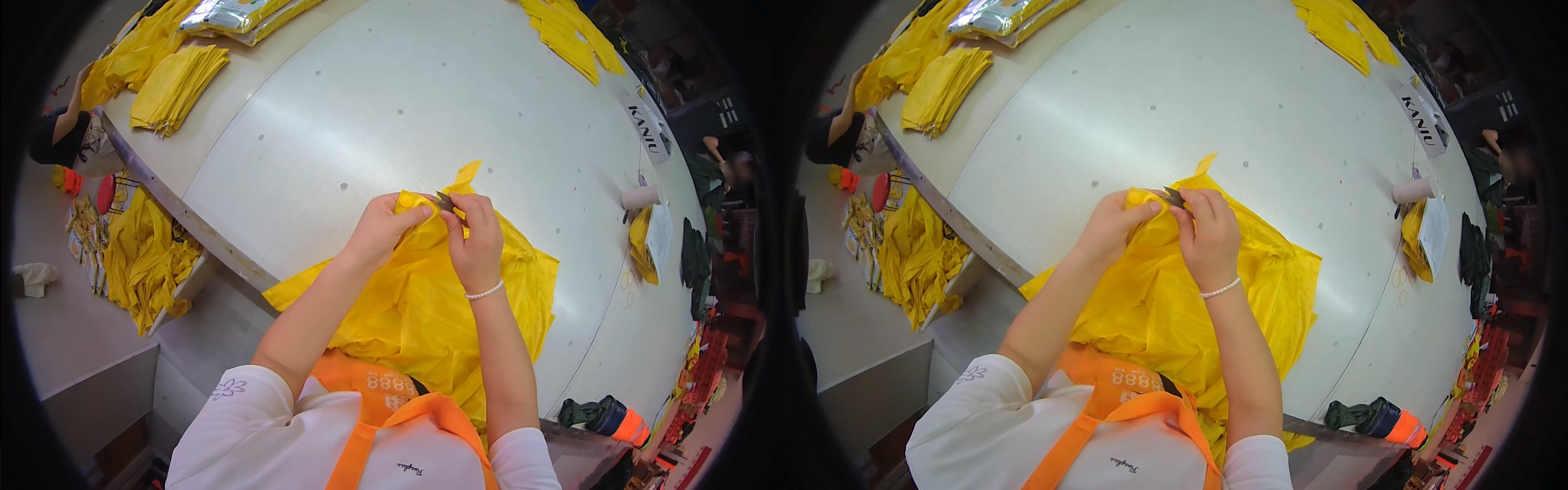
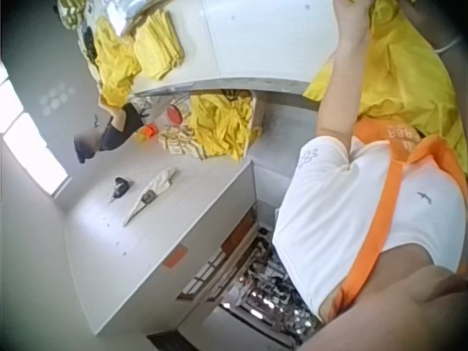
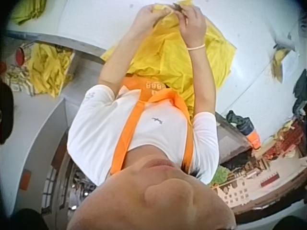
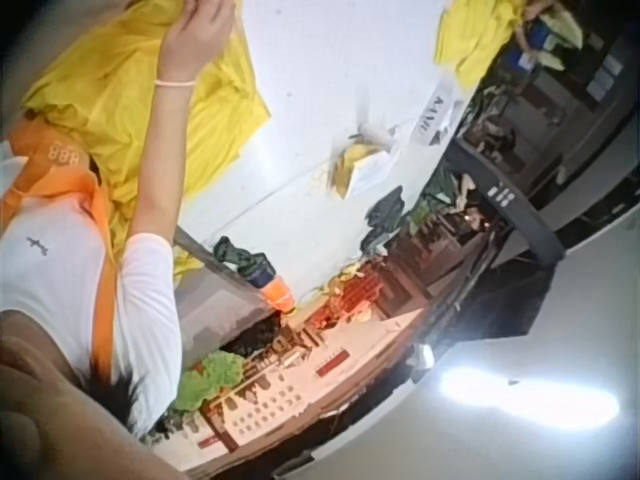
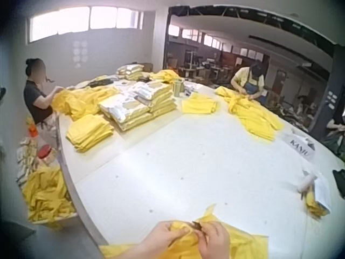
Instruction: The person folds a yellow raincoat on a table, smoothing the fabric and aligning the edges. They use scissors to snip small threads and then fold the coat into a compact rectangle before placing it aside.
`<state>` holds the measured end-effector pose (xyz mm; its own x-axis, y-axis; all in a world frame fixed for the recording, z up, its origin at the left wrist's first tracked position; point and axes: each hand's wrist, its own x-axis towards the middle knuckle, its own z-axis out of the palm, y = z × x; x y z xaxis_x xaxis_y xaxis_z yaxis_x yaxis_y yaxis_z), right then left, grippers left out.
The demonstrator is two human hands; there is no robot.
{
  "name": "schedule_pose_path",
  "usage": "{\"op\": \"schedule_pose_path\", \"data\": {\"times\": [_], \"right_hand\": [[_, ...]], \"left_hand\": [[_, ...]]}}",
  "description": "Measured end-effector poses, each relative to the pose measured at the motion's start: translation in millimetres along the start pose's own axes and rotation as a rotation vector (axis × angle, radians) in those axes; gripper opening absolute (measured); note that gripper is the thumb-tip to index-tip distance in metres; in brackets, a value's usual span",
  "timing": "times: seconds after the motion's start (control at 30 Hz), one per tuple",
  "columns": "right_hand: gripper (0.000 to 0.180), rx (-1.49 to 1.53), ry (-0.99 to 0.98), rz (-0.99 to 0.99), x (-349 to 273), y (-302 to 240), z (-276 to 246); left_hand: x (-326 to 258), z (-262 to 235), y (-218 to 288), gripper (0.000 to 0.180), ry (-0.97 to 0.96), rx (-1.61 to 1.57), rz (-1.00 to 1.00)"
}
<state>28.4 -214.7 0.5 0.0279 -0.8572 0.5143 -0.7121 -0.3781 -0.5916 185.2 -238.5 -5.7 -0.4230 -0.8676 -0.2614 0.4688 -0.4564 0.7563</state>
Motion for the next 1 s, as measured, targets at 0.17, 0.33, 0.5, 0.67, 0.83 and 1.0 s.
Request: {"op": "schedule_pose_path", "data": {"times": [0.17, 0.33, 0.5, 0.67, 0.83, 1.0], "right_hand": [[0.017, 0.181, -0.065, 0.149, 3.5, -11.3, -6.2], [0.016, 0.145, -0.029, 0.066, 0.9, -1.1, -1.1], [0.019, 0.245, 0.067, 0.270, -1.0, -4.7, -2.6], [0.023, 0.381, -0.022, 0.439, -0.4, -7.9, -3.3], [0.015, 0.282, -0.016, 0.326, 3.1, -10.3, 5.5], [0.007, 0.359, 0.068, 0.329, -3.3, -5.3, 15.3]], "left_hand": [[1.4, -1.6, -4.1, 0.021, 0.024, -0.019, 0.008], [1.5, 0.8, -2.6, 0.021, 0.028, -0.043, 0.010], [2.9, -1.1, -3.6, 0.021, 0.072, -0.055, -0.020], [4.6, -1.6, -5.3, 0.020, 0.077, 0.009, -0.041], [4.7, -2.6, -7.5, 0.020, 0.045, 0.122, -0.030], [3.8, 6.8, 5.5, 0.020, 0.092, 0.469, -0.040]]}}
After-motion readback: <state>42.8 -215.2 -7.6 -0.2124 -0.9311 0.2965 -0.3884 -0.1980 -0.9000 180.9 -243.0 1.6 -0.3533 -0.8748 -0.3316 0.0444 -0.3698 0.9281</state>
